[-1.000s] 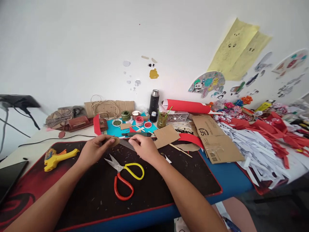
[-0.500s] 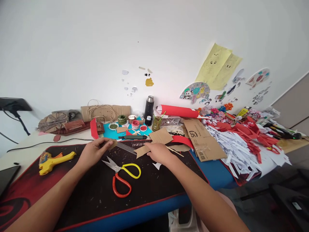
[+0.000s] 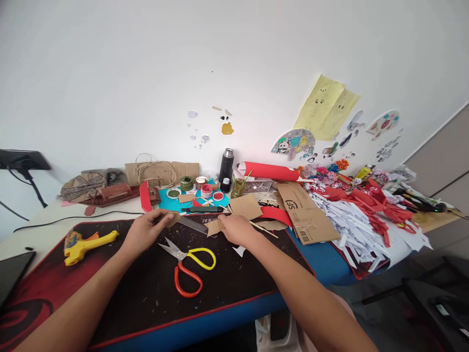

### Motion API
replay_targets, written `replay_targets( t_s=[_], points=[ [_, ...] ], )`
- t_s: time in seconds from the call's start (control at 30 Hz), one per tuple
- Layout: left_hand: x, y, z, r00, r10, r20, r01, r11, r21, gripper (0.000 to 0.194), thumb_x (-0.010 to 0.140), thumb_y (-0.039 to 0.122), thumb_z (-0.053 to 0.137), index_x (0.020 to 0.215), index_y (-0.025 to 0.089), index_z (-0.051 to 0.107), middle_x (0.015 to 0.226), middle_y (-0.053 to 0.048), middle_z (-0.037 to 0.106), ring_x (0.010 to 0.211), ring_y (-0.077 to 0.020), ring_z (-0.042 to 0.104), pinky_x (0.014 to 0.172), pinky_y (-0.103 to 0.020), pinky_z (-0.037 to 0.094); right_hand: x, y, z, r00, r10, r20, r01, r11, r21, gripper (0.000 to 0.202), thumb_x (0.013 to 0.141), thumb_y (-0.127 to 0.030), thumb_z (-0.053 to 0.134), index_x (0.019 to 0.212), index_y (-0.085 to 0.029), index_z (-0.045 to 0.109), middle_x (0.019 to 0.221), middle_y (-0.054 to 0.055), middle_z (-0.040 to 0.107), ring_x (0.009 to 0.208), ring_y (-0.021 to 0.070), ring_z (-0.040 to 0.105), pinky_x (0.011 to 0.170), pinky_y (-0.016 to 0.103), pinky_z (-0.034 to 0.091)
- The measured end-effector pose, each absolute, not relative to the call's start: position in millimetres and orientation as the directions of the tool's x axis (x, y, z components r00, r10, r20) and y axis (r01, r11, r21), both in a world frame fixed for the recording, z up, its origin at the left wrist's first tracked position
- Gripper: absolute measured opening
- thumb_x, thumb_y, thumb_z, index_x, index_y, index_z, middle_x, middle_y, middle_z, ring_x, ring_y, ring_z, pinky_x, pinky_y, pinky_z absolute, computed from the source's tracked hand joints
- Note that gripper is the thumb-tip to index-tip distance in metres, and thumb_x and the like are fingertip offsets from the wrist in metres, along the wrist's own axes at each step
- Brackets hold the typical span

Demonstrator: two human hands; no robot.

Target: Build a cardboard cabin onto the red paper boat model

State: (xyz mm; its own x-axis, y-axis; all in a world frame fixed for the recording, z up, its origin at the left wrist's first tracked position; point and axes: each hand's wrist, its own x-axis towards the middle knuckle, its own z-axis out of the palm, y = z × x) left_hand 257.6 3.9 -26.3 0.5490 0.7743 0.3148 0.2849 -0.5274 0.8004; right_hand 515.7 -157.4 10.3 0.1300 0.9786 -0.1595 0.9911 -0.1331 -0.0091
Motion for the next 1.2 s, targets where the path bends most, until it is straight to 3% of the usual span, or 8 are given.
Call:
replay_targets(
  t_s=[0.23, 0.43, 0.63, 0.83, 0.97, 1.1, 1.2],
  points=[
    [259, 2, -20, 0.548, 0.808, 0.219, 0.127, -0.339, 0.932, 0.057, 0.083, 0.076, 0.067, 0.084, 0.019, 0.075, 0.079, -0.004, 0.074, 0.073, -0.0214, 0.062, 0.068, -0.03, 0.048, 513, -173, 30, 0.125, 0.987, -0.103, 0.992, -0.124, 0.019, 0.051, 0.106, -0.029, 0.057, 0.155, -0.017, 0.05, 0.124, 0.02, 0.078, 0.111, 0.0381, 0.075, 0.087, 0.04, 0.052],
    [263, -3, -14, 0.606, 0.787, 0.111, -0.025, -0.121, 0.992, 0.058, 0.073, 0.077, 0.078, 0.075, 0.02, 0.068, 0.067, -0.002, 0.066, 0.061, -0.0169, 0.057, 0.059, -0.028, 0.046, 500, -178, 35, 0.052, 0.991, -0.121, 0.993, -0.038, 0.114, 0.05, 0.108, -0.028, 0.054, 0.156, -0.017, 0.048, 0.126, 0.021, 0.077, 0.105, 0.0364, 0.077, 0.084, 0.038, 0.054],
    [268, -18, -14, 0.778, 0.625, 0.061, -0.009, -0.086, 0.996, 0.052, 0.077, 0.071, 0.079, 0.078, 0.02, 0.071, 0.072, -0.002, 0.069, 0.065, -0.0174, 0.062, 0.064, -0.029, 0.052, 478, -172, 32, -0.048, 0.991, -0.123, 0.99, 0.064, 0.127, 0.048, 0.107, -0.028, 0.056, 0.153, -0.013, 0.051, 0.115, 0.021, 0.08, 0.102, 0.0356, 0.078, 0.082, 0.038, 0.054],
    [270, -28, -20, 0.9, 0.436, -0.013, 0.071, -0.118, 0.99, 0.046, 0.083, 0.066, 0.076, 0.084, 0.02, 0.075, 0.078, -0.003, 0.073, 0.069, -0.0189, 0.066, 0.068, -0.031, 0.055, 451, -164, 20, -0.131, 0.985, -0.111, 0.99, 0.136, 0.037, 0.036, 0.106, -0.027, 0.055, 0.138, -0.012, 0.061, 0.109, 0.019, 0.08, 0.098, 0.0334, 0.077, 0.078, 0.036, 0.051],
    [271, -28, -23, 0.887, 0.46, -0.046, 0.137, -0.165, 0.977, 0.049, 0.082, 0.067, 0.074, 0.083, 0.018, 0.076, 0.074, -0.003, 0.072, 0.063, -0.018, 0.064, 0.061, -0.028, 0.051, 448, -166, 11, -0.107, 0.993, -0.047, 0.987, 0.101, -0.126, 0.038, 0.104, -0.028, 0.058, 0.14, -0.017, 0.062, 0.103, 0.014, 0.081, 0.092, 0.0301, 0.076, 0.074, 0.033, 0.048],
    [271, -23, -21, 0.843, 0.538, 0.007, 0.109, -0.183, 0.977, 0.05, 0.08, 0.068, 0.076, 0.082, 0.019, 0.078, 0.073, -0.003, 0.072, 0.062, -0.0172, 0.061, 0.059, -0.027, 0.048, 450, -179, 0, 0.055, 0.994, 0.091, 0.867, -0.003, -0.498, 0.036, 0.102, -0.03, 0.063, 0.137, -0.024, 0.069, 0.078, 0.001, 0.077, 0.073, 0.0212, 0.071, 0.07, 0.029, 0.046],
    [270, -20, -16, 0.77, 0.636, 0.049, 0.027, -0.11, 0.994, 0.049, 0.075, 0.067, 0.082, 0.08, 0.019, 0.077, 0.073, -0.002, 0.072, 0.063, -0.0163, 0.061, 0.061, -0.027, 0.049, 450, -196, -11, 0.206, 0.965, 0.164, 0.662, -0.014, -0.749, 0.028, 0.102, -0.038, 0.061, 0.118, -0.023, 0.077, 0.065, -0.002, 0.068, 0.06, 0.0173, 0.065, 0.066, 0.028, 0.049]
  ],
)
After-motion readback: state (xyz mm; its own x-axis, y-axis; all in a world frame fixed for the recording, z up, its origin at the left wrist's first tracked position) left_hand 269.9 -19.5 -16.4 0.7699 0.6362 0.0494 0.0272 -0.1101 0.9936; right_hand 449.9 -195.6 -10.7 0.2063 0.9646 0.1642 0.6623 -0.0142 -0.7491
